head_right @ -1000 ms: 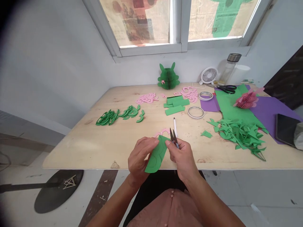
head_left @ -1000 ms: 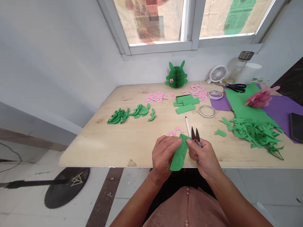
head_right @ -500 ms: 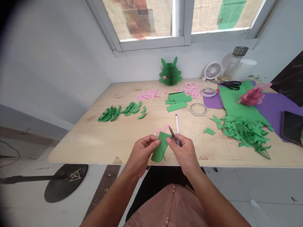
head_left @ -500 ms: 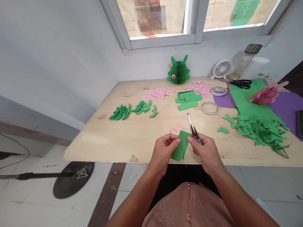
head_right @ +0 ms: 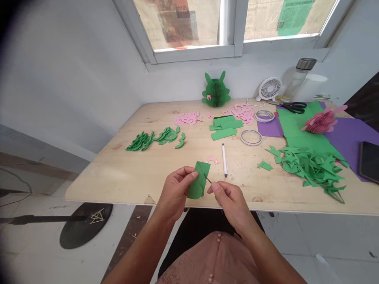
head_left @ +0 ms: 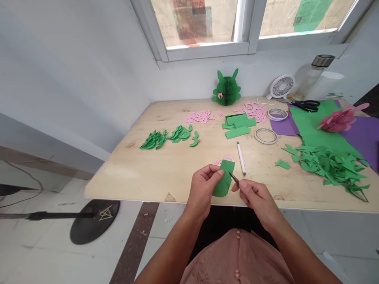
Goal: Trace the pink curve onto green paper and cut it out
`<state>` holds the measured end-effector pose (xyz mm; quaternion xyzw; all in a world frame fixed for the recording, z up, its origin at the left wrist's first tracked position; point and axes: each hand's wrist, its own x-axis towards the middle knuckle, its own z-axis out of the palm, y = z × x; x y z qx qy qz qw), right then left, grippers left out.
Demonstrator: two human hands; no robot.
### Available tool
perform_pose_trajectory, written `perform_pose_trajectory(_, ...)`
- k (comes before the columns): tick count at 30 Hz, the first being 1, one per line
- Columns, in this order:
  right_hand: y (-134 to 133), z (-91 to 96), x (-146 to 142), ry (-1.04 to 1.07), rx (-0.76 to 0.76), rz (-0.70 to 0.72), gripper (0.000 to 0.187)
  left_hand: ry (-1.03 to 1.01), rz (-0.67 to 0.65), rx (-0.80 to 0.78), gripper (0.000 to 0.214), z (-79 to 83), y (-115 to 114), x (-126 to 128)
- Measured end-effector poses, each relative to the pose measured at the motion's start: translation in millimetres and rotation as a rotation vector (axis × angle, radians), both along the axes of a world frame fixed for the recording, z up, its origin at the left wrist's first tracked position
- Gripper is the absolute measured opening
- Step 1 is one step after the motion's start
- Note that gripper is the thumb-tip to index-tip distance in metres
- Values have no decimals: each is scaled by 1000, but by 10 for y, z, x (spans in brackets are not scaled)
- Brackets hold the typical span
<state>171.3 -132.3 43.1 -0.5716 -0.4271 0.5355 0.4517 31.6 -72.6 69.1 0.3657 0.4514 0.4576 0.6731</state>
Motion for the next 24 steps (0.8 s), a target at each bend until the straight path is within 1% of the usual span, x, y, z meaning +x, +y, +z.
perform_pose_trajectory(9,10,-24,-12,-6,5,-8,48,-25,-27,-30,24,-32,-3,-18)
perform_pose_trajectory(13,22,-21,-28,0,9,-37,48,-39,-45,-42,25,-55,-11,-1)
perform_pose_trajectory(20,38,-7,-52,-16,31,-87,43,-110,-33,-56,22,-81,-35,50)
perform_pose_trajectory(24,54,-12,-54,-35,46,-94,42,-139,-22,-39,18,-87,-45,72)
